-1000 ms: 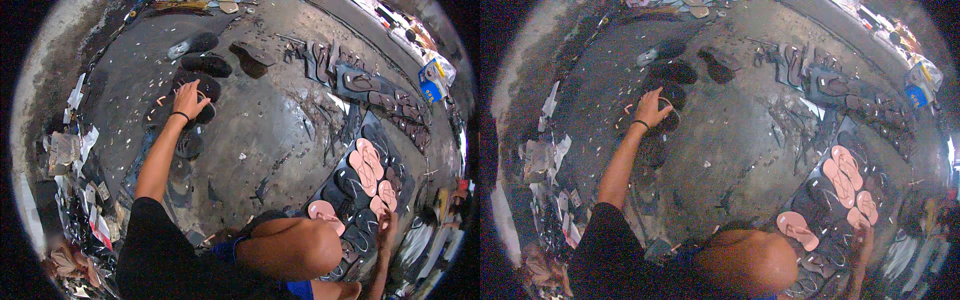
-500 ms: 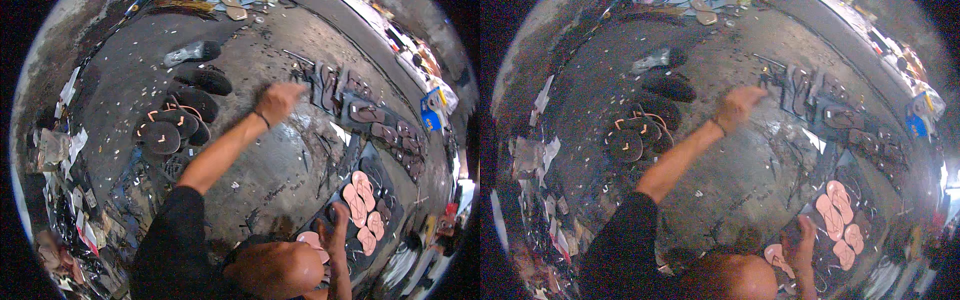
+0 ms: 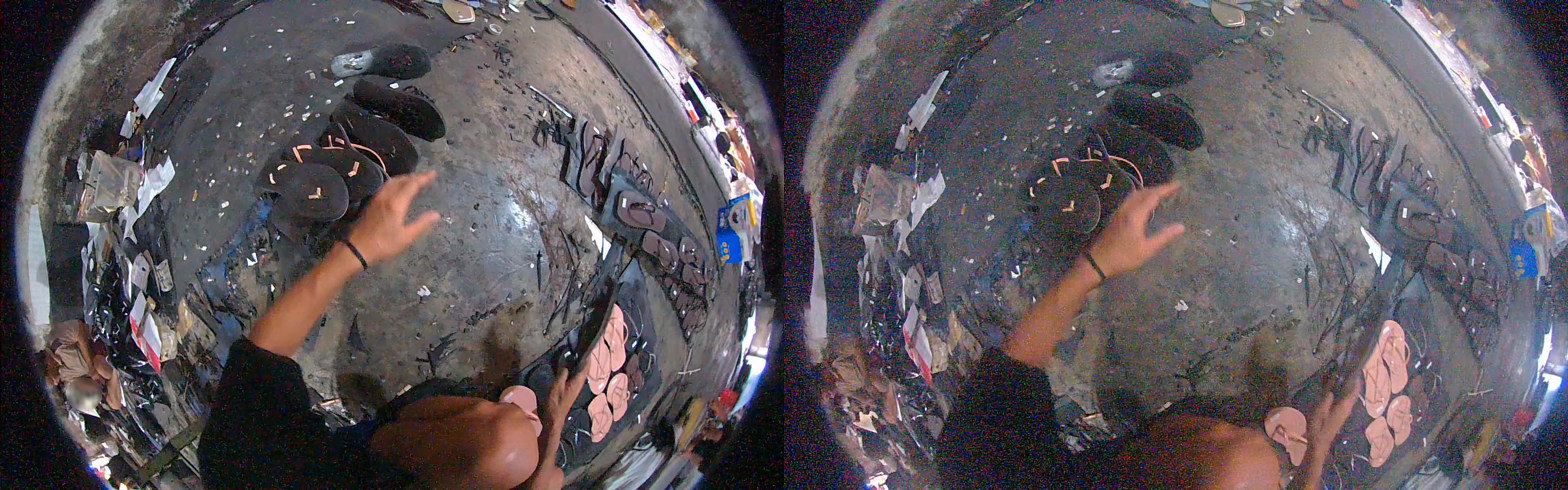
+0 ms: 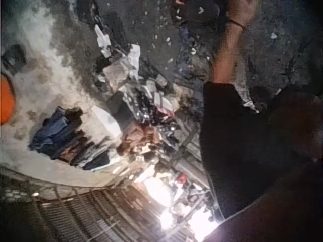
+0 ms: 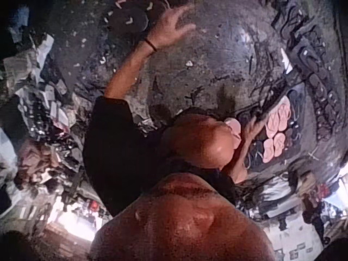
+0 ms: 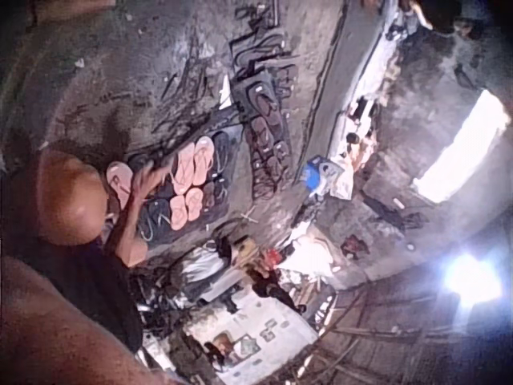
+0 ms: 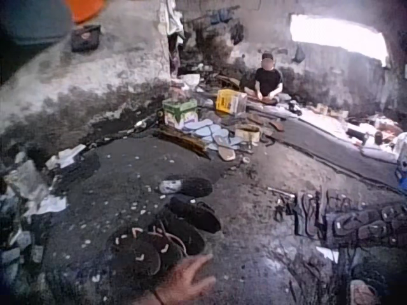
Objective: The person arranges flip-flops on the floor, picking them up one by one and placing them in neat rows by color and style. The person occasionally stands to adjust the layout and continues organizing the footwear.
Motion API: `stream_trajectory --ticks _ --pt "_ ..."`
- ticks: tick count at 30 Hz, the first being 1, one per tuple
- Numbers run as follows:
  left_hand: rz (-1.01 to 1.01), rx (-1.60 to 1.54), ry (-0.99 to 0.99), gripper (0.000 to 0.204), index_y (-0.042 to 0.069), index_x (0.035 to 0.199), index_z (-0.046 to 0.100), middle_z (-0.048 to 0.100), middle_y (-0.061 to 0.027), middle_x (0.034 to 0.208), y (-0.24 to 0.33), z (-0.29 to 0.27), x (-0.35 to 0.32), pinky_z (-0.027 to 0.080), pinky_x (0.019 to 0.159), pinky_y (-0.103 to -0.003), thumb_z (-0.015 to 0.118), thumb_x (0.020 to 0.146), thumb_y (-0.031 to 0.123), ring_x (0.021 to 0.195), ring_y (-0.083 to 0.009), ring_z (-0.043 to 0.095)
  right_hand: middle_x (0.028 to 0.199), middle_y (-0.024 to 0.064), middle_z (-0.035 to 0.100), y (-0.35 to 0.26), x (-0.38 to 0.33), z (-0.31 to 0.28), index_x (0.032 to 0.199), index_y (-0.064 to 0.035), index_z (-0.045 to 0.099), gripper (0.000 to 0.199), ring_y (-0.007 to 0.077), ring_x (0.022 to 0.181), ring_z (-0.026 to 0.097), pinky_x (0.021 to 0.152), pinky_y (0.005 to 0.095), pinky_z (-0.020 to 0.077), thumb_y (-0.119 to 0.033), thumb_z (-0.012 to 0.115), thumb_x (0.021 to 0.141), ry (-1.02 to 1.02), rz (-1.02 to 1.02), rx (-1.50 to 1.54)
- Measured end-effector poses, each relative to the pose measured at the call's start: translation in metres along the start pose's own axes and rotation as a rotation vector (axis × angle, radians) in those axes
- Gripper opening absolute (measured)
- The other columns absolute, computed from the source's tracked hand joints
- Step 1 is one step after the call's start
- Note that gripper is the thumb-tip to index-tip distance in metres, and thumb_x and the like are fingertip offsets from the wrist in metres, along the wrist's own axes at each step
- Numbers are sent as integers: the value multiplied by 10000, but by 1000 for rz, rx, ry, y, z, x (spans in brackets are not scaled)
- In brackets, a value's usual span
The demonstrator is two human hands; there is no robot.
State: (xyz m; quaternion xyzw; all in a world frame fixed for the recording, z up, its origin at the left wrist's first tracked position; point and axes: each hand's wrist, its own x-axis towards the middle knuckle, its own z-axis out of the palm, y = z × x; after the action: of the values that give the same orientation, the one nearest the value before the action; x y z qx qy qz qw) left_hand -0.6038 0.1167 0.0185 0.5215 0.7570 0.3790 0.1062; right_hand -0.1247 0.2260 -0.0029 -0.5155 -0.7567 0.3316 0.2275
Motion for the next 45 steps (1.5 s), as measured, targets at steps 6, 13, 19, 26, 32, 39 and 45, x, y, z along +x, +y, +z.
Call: stream_trajectory --ticks 6,13,19,26,32,39,45 --pt "-99 227 153 517 64 1316 562 591 -177 1313 -131 -37 136 414 1065 -438 680 866 288 1231 -361 537 1439 257 363 94 -61 -37 1458 84 292 665 401 1327 357 1148 465 236 -122 538 875 243 43 -375" --pt "-280 839 193 812 155 1468 337 442 -154 1461 -231 -51 263 389 1087 -499 688 744 44 1364 -396 394 1385 269 439 116 -106 -101 1453 40 308 711 386 1275 448 1100 418 323 47 510 771 215 258 -254" --pt "-111 950 -162 508 193 1295 590 616 -116 1273 -244 -38 355 467 960 -458 692 833 379 1208 -323 574 1315 224 563 42 -118 -269 1324 2 536 418 330 1253 525 1052 433 404 -7 538 906 220 176 -1118" --pt "530 75 -528 406 -37 1265 561 612 -152 1196 64 113 289 478 893 -369 648 936 185 1004 -275 598 1144 108 693 -32 -179 -370 1222 -15 648 376 145 1035 627 927 293 479 -188 727 897 921 608 -779" --pt "850 -201 -1587 492 -8 1222 593 628 -167 1138 320 220 63 503 861 -377 773 825 219 1020 -291 629 1088 80 711 -10 -207 -356 1274 -48 640 466 114 967 649 868 275 512 -255 761 875 1078 661 -422" --pt "366 -1407 -1598 457 -10 1384 502 548 -141 1387 556 343 30 389 1086 -400 588 985 196 1280 -252 513 1153 62 668 27 -195 -377 1286 10 573 454 136 988 642 902 288 515 -181 733 906 951 293 528" --pt "216 -1283 -1525 385 7 1337 547 590 -112 1321 673 439 -27 416 1058 -385 560 994 182 1193 -217 560 1175 69 668 134 -251 -413 1327 -22 559 492 139 1029 630 873 287 513 -241 713 914 999 259 723"
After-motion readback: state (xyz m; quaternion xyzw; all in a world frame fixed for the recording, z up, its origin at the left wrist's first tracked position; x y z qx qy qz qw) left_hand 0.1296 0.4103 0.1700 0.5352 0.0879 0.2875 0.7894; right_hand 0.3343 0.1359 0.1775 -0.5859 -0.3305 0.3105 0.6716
